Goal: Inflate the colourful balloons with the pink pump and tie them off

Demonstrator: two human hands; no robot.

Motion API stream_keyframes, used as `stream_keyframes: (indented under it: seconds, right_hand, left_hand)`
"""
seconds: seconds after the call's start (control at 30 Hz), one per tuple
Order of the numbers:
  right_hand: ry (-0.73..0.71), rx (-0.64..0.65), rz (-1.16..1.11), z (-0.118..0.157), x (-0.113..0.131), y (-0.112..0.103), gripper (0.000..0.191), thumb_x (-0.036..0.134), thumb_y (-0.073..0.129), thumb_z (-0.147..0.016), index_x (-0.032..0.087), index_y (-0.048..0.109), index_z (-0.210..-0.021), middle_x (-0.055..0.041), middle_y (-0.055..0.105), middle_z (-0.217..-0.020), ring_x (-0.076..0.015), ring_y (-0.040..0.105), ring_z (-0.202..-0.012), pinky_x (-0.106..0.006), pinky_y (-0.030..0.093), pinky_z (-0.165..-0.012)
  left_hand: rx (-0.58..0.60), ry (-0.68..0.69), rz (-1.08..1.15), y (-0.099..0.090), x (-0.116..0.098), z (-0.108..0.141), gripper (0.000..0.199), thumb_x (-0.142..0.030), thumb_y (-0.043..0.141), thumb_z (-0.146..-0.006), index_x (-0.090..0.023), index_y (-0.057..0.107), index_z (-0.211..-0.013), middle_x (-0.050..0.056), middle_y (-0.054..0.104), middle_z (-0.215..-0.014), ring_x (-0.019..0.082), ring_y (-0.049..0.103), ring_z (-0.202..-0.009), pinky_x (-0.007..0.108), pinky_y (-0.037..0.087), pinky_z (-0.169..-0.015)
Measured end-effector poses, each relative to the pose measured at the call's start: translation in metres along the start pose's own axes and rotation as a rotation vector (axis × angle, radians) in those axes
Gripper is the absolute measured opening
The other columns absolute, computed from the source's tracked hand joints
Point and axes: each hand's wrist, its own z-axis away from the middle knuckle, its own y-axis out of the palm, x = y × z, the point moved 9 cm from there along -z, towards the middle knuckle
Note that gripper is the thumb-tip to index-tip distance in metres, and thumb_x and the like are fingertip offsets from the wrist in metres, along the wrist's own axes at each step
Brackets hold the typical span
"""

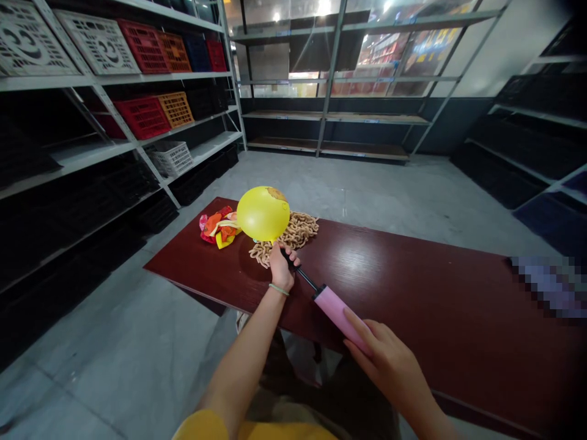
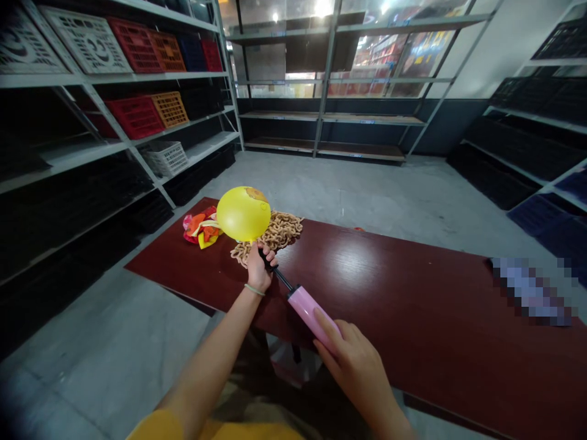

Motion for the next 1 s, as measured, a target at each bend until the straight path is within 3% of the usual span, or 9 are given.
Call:
stream_keyframes:
  seconds: [0.17, 0.37, 0.57, 0.8, 1.0]
  right_hand:
    - [0.017, -0.033, 0.065, -0.031, 0.011, 0.006, 0.054, 0.039, 0.051, -0.095, 0.028, 0.041, -0.147, -0.0061, 0.064, -0.092, -0.0202, 0.060, -0.081, -0.030, 0.047, -0.070]
    - [0.031, 0.015, 0.053, -0.068, 0.022, 0.021, 0.055, 0.038, 0.052, -0.094, 0.029, 0.040, -0.147, -0.0049, 0.064, -0.087, -0.0207, 0.061, -0.081, -0.029, 0.046, -0.067]
    - [0.002, 0.027, 0.017, -0.048, 0.017, 0.020, 0.060, 0.037, 0.051, -0.095, 0.027, 0.032, -0.151, -0.0059, 0.063, -0.093, -0.0222, 0.060, -0.084, -0.033, 0.049, -0.072]
    - [0.006, 0.020, -0.001, -0.011, 0.008, 0.010, 0.058, 0.036, 0.051, -0.095, 0.028, 0.033, -0.150, -0.0078, 0.063, -0.099, -0.0217, 0.060, -0.085, -0.033, 0.051, -0.074]
    - [0.029, -0.017, 0.021, -0.032, 0.012, 0.013, 0.056, 0.038, 0.052, -0.094, 0.027, 0.038, -0.148, -0.0061, 0.063, -0.091, -0.0202, 0.060, -0.081, -0.030, 0.049, -0.070]
  left_hand:
    - [0.014, -0.013, 0.026, 0.002, 0.003, 0.001, 0.025, -0.041, 0.050, -0.094, -0.021, 0.042, -0.081, -0.006, 0.038, -0.061, 0.007, 0.036, -0.042, 0.018, 0.026, -0.038]
    - [0.003, -0.004, -0.007, 0.000, 0.001, 0.001, 0.027, -0.043, 0.052, -0.093, -0.022, 0.041, -0.080, -0.006, 0.038, -0.060, 0.007, 0.035, -0.042, 0.019, 0.027, -0.038]
    - [-0.019, -0.008, -0.076, 0.001, 0.002, 0.005, 0.029, -0.047, 0.054, -0.091, -0.022, 0.041, -0.082, -0.006, 0.038, -0.060, 0.007, 0.036, -0.042, 0.019, 0.027, -0.038]
    - [0.024, -0.009, -0.051, 0.007, 0.001, 0.007, 0.025, -0.044, 0.051, -0.092, -0.022, 0.042, -0.083, -0.006, 0.037, -0.060, 0.007, 0.036, -0.042, 0.019, 0.026, -0.037]
    - [0.060, 0.035, -0.038, 0.013, -0.002, 0.011, 0.025, -0.043, 0.052, -0.092, -0.022, 0.042, -0.082, -0.006, 0.038, -0.061, 0.007, 0.036, -0.042, 0.018, 0.027, -0.037]
